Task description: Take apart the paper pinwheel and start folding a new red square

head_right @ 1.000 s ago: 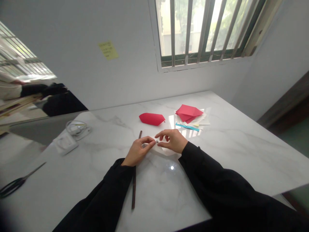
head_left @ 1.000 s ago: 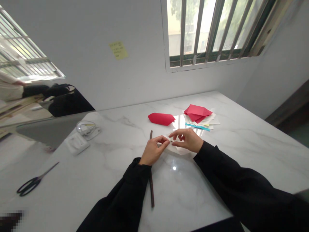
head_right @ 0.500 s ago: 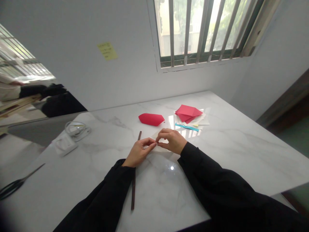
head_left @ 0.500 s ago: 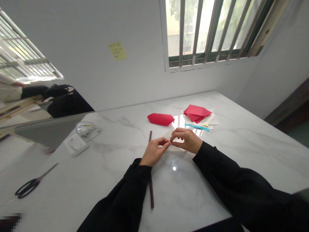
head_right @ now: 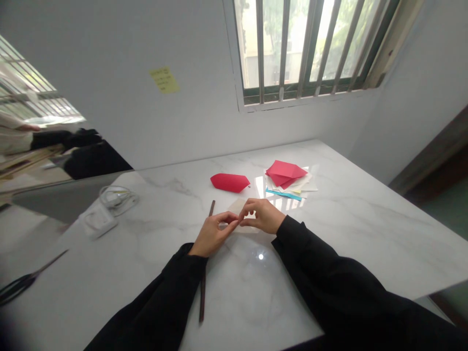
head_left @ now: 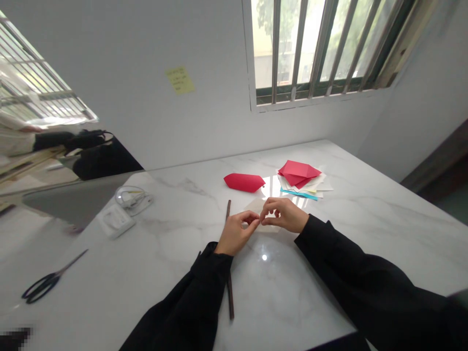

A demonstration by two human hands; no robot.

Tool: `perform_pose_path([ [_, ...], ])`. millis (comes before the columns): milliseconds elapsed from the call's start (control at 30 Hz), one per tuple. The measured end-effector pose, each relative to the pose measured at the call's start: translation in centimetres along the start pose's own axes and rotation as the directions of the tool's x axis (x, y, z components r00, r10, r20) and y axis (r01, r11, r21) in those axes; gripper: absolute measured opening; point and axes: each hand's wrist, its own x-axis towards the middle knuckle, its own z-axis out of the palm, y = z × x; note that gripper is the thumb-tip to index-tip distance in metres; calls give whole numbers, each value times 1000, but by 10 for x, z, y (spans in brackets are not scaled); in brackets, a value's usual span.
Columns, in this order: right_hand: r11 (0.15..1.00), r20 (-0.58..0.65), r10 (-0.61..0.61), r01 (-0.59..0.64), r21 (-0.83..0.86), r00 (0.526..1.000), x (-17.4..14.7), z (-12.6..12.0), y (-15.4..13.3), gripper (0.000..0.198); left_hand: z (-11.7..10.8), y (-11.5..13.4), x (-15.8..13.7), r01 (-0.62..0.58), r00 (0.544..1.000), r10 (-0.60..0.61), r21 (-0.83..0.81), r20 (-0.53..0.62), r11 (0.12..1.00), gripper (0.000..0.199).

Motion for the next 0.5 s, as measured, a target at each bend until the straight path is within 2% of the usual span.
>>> perform_pose_path([
  [133,983,12,92,-92,161,996,1,-3,-4,20,-1,-1,0,-29,997,33,53,-72,998,14],
  [200,967,4,148,-145,207,989,1,-8,-3,25,-1,-3,0,-58,987,68,71,-143,996,11],
  [267,965,-64,212,-198,169,975,2,-15,4,25,-2,-3,1,-108,967,127,95,-221,990,9],
  [333,968,-212,248,-250,20,945,2,-24,17,20,0,-1,0,-178,948,206,132,-241,975,8],
  [400,934,-374,230,-312,-173,898,0,-35,34,14,4,3,-2,-259,951,279,151,-131,954,6],
  [500,854,-470,252,-423,-304,846,-5,-49,57,15,12,7,-5,-325,937,304,108,174,940,9],
])
